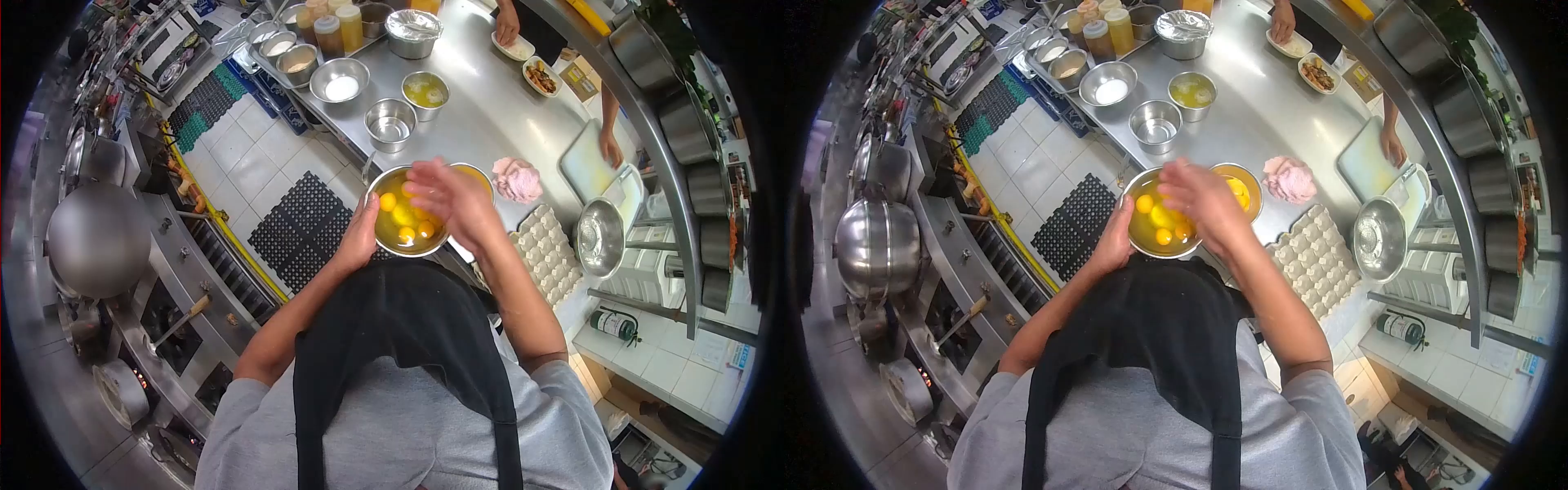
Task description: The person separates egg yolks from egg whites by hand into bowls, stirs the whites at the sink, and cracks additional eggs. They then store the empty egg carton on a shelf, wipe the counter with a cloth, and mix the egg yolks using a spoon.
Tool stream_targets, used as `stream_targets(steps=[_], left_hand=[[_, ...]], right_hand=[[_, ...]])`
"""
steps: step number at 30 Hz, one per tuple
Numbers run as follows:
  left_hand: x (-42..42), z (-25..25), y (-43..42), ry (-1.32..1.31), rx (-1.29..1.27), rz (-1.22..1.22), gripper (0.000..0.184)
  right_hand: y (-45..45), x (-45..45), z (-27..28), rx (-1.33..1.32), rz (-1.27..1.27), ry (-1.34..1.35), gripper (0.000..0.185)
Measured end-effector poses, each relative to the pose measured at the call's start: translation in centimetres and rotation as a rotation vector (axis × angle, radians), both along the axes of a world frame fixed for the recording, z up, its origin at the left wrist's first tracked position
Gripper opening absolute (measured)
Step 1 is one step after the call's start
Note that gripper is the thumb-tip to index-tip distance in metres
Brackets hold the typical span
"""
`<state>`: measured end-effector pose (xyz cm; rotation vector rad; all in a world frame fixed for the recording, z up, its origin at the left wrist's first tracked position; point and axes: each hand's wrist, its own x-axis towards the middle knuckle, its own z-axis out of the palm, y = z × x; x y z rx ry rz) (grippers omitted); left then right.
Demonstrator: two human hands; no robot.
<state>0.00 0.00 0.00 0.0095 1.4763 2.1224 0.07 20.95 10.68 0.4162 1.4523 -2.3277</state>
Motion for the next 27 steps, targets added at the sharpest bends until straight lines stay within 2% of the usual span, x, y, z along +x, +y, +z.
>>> stream_targets(steps=[3,7,10,12,13,15,20,25,27], left_hand=[[-0.1,-1.5,1.7,0.026,0.017,0.020,0.060],[-0.2,-1.8,1.3,0.140,-0.097,0.035,0.059],[-0.2,-1.3,0.9,0.150,-0.090,0.034,0.059],[-0.2,-0.9,0.5,0.148,-0.069,0.033,0.058],[-0.3,-0.8,0.3,0.142,-0.063,0.023,0.058],[-0.3,-0.5,0.3,0.137,-0.051,0.011,0.057],[-0.5,-1.4,-0.5,0.131,-0.141,0.009,0.056],[-0.7,0.2,-0.2,0.106,-0.066,0.066,0.058],[-0.6,0.5,-0.2,0.110,-0.068,0.062,0.059]], right_hand=[[-1.6,0.8,0.6,0.083,-0.006,-0.039,0.075],[-2.9,0.3,-1.2,0.160,0.083,-0.080,0.085],[-4.0,-0.4,-3.7,0.111,0.044,-0.138,0.076],[-4.9,-0.7,-4.5,-0.049,-0.111,-0.244,0.047],[-5.1,-0.8,-4.6,-0.052,-0.112,-0.242,0.047],[-5.1,-1.0,-4.6,-0.305,-0.181,-0.302,0.040],[-4.2,-1.5,-5.4,-0.406,-0.158,-0.306,0.040],[-3.0,-1.0,-2.2,-0.405,-0.172,-0.270,0.040],[-2.3,-0.8,-1.4,-0.514,-0.167,-0.225,0.044]])
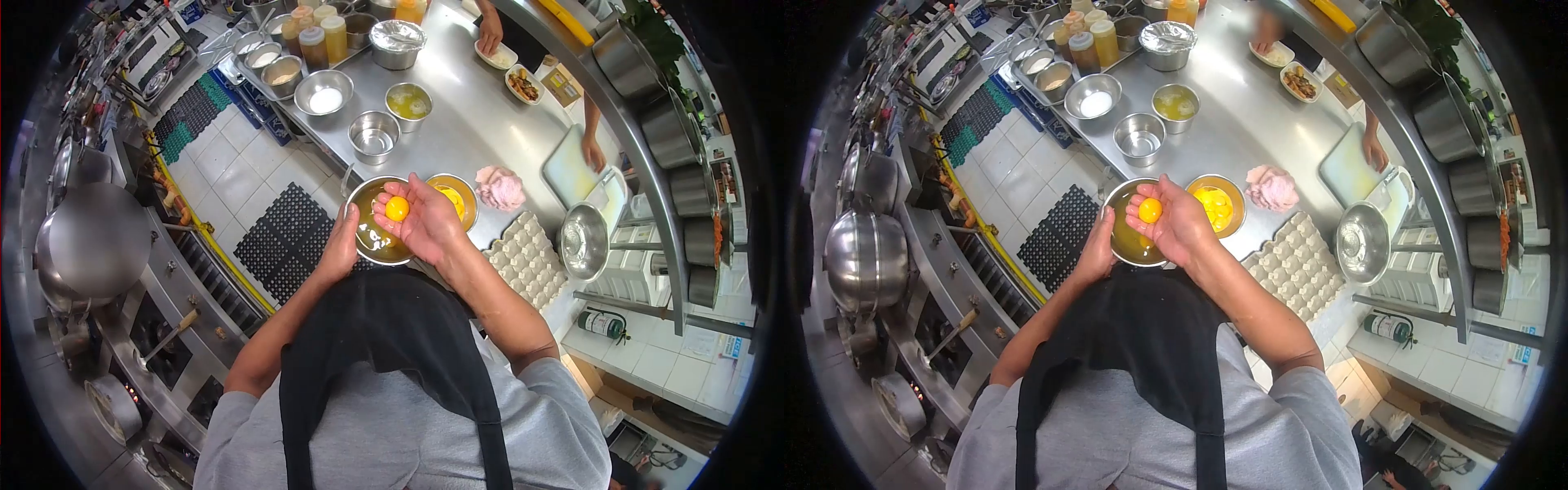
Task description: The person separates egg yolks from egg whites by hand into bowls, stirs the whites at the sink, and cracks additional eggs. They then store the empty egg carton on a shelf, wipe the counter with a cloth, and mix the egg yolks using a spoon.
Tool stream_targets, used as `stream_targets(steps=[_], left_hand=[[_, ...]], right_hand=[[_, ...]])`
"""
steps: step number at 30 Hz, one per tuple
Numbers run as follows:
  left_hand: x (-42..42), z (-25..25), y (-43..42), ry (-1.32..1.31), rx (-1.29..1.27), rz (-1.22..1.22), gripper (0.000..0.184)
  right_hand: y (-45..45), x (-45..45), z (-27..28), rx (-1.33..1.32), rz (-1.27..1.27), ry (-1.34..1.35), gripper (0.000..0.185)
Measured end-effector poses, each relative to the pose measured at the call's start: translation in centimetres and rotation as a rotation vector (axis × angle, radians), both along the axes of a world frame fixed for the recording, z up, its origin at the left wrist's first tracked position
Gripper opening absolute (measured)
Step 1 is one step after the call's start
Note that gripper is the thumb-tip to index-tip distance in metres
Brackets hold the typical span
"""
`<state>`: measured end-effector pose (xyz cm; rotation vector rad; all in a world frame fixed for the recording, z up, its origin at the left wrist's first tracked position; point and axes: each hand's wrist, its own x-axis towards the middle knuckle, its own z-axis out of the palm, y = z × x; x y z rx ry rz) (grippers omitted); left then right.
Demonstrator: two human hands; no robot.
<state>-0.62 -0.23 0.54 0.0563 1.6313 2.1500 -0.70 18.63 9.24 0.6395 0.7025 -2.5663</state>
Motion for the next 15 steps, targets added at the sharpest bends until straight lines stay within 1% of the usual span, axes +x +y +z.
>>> stream_targets(steps=[2,5,6,7,8,9,10,11,12,14,15], left_hand=[[-0.1,-0.6,-0.2,-0.019,0.038,-0.012,0.060],[-0.2,-0.8,-0.2,0.007,-0.046,-0.008,0.062],[-0.3,-0.9,-0.3,0.014,-0.035,-0.014,0.062],[-0.4,-1.4,-0.4,0.066,-0.106,-0.028,0.060],[-0.5,-1.8,-0.7,0.124,-0.173,-0.043,0.057],[-0.3,-3.3,-2.0,0.622,-0.607,-0.172,0.052],[-0.3,-4.0,-2.3,0.658,-0.670,-0.192,0.051],[-0.7,-3.3,-1.4,0.320,-0.366,-0.131,0.051],[-0.5,-2.2,-1.5,0.436,-0.534,-0.187,0.050],[-0.4,-1.3,-1.2,0.538,-0.489,-0.171,0.051],[-0.3,-1.9,-0.6,0.277,-0.244,-0.110,0.054]], right_hand=[[0.3,0.1,1.4,-0.008,-0.012,0.011,0.045],[0.5,0.3,3.4,-0.025,-0.032,0.033,0.046],[0.5,0.2,3.9,-0.034,-0.042,0.044,0.047],[0.6,0.3,3.7,-0.020,-0.049,0.053,0.047],[0.8,0.2,3.0,-0.089,-0.038,0.066,0.047],[1.1,0.0,3.1,-0.147,-0.030,0.089,0.046],[0.9,0.1,3.8,-0.129,-0.037,0.055,0.042],[1.1,0.1,3.0,-0.158,-0.021,0.062,0.044],[1.5,0.1,1.8,-0.188,-0.004,0.069,0.045],[1.4,0.4,1.3,-0.167,0.001,0.003,0.043],[1.2,0.6,0.8,-0.155,-0.008,-0.017,0.043]])
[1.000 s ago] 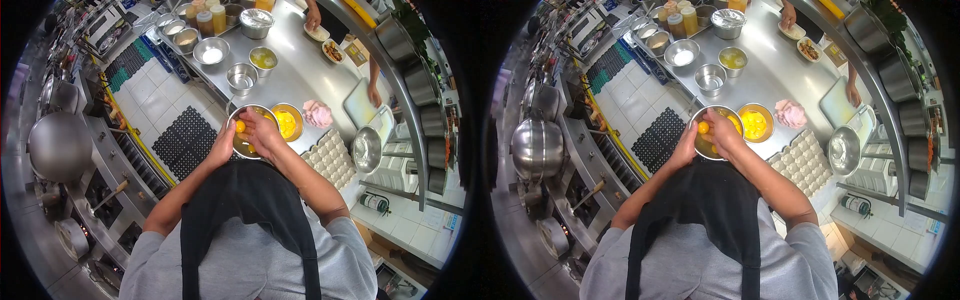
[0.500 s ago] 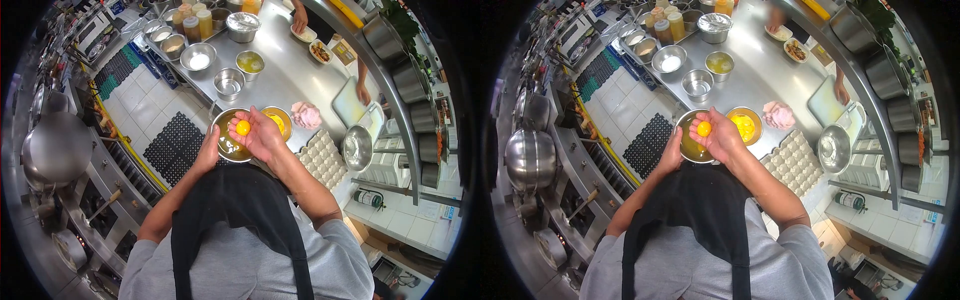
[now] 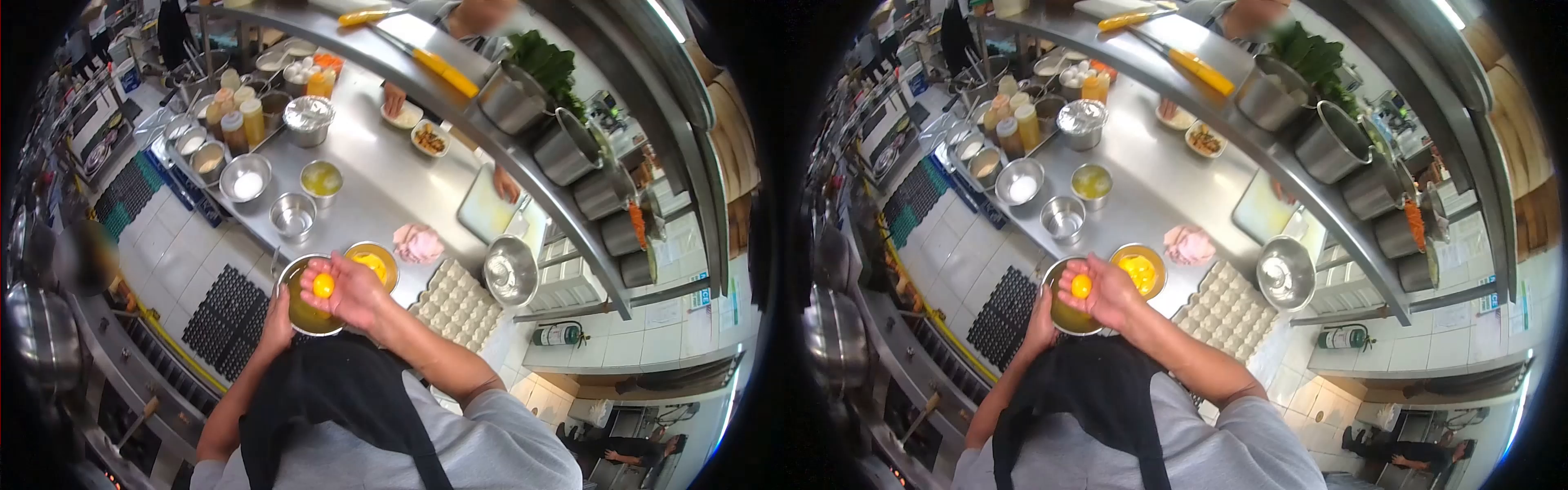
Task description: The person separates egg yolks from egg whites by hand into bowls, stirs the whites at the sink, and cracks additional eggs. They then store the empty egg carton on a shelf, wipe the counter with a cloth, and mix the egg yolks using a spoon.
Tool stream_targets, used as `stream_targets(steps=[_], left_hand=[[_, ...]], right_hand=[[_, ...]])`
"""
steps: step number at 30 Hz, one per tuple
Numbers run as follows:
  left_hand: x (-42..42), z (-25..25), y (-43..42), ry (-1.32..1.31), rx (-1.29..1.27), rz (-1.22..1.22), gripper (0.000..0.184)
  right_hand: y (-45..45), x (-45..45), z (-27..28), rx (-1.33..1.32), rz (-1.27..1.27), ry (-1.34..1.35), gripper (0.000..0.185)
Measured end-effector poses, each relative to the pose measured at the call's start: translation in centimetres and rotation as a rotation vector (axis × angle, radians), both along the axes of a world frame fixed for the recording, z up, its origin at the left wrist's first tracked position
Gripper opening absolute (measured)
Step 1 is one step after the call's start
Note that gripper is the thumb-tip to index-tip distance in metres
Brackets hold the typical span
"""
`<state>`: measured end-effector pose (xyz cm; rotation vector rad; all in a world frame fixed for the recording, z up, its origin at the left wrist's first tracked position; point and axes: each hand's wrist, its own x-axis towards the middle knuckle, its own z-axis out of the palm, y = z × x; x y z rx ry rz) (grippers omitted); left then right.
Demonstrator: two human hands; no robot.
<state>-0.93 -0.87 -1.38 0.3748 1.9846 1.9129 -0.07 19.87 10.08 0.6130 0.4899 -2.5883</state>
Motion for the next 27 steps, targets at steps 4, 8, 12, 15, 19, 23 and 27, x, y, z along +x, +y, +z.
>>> stream_targets(steps=[4,8,12,15,19,23,27], left_hand=[[0.0,3.0,0.6,-0.293,0.091,0.061,0.060],[-0.1,2.1,1.3,-0.442,0.317,0.078,0.059],[-0.3,1.7,1.3,-0.434,0.297,0.052,0.059],[-0.3,1.8,1.6,-0.387,0.245,0.034,0.059],[-0.4,0.9,1.6,-0.348,0.189,0.040,0.060],[-0.6,-0.1,1.3,-0.447,0.253,0.040,0.061],[-0.6,1.7,1.5,-0.453,0.279,0.030,0.062]], right_hand=[[-0.6,0.2,-0.2,0.077,-0.038,-0.095,0.037],[-0.5,-0.3,-0.5,0.094,-0.089,-0.168,0.025],[0.0,-0.4,-2.1,0.089,-0.106,-0.175,0.016],[0.0,0.0,-1.8,0.066,-0.073,-0.113,0.014],[-0.2,-0.1,-0.7,-0.016,-0.074,-0.209,0.021],[1.1,-0.1,-0.1,-0.045,-0.063,-0.151,0.019],[3.3,-0.2,-0.2,-0.120,-0.101,-0.137,0.016]])
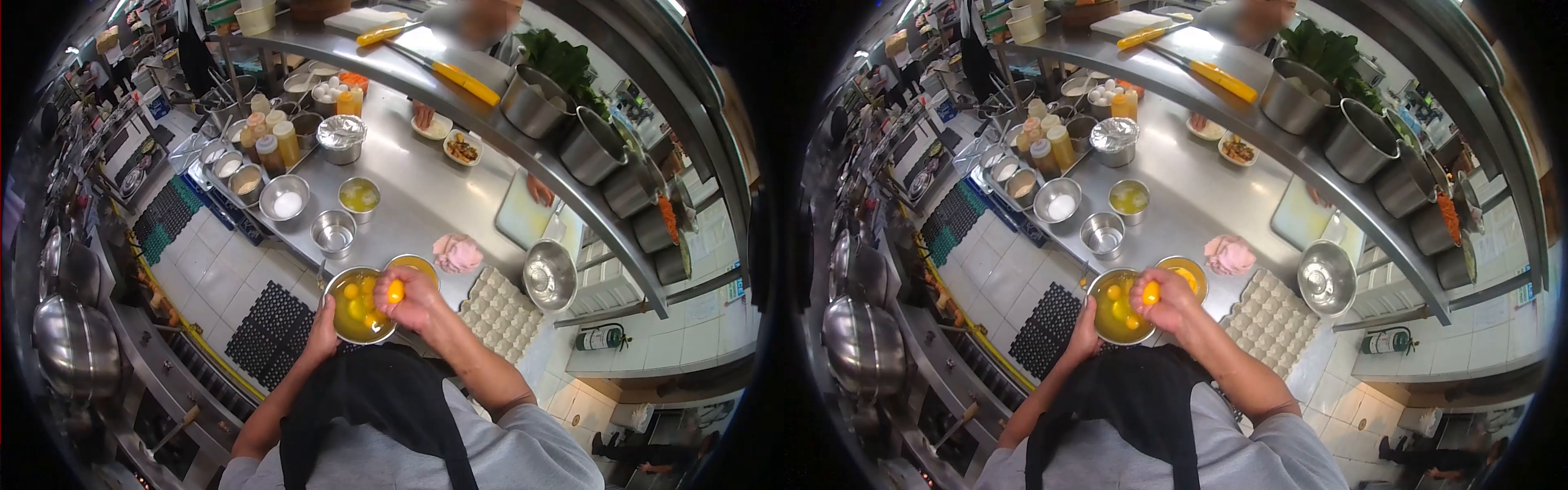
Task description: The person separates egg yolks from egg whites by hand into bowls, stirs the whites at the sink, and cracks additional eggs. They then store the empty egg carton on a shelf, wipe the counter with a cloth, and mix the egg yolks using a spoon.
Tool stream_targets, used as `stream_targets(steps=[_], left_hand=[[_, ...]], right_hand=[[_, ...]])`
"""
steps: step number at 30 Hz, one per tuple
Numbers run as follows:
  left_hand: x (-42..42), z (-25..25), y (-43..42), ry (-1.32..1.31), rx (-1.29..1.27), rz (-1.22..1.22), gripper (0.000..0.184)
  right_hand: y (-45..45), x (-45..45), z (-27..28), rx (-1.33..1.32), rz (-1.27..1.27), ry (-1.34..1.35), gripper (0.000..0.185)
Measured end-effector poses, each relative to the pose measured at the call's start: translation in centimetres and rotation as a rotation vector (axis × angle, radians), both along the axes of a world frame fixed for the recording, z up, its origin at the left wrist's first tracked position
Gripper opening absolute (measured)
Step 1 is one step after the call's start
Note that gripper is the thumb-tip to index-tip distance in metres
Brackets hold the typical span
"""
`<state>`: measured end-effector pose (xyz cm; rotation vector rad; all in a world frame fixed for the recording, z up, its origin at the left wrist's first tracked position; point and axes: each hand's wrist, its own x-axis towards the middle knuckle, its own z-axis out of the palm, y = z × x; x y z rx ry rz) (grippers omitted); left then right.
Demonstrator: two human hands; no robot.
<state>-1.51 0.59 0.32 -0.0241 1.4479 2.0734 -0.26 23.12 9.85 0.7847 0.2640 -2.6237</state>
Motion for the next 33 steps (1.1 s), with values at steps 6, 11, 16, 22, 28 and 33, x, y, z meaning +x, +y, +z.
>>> stream_targets(steps=[6,11,16,22,28,33], left_hand=[[-0.3,-1.0,-0.1,-0.055,0.141,0.015,0.059],[-0.2,1.0,-0.2,-0.140,0.054,0.039,0.055],[0.0,1.2,-0.3,-0.065,0.045,0.128,0.055],[-0.2,1.0,-1.5,-0.074,-0.012,0.083,0.055],[0.2,1.0,-0.5,-0.069,0.046,0.186,0.055],[0.2,0.7,-0.8,-0.104,0.080,0.096,0.060]], right_hand=[[5.2,-0.6,-2.4,0.008,-0.076,0.101,0.013],[6.8,-1.5,-6.1,0.802,-0.138,0.024,0.021],[7.3,-1.3,-10.0,1.439,0.117,0.260,0.038],[6.1,0.6,-4.6,1.750,-0.159,0.359,0.046],[7.4,0.1,-9.0,1.613,0.207,0.195,0.049],[2.5,1.5,0.8,0.901,-0.084,0.345,0.059]])
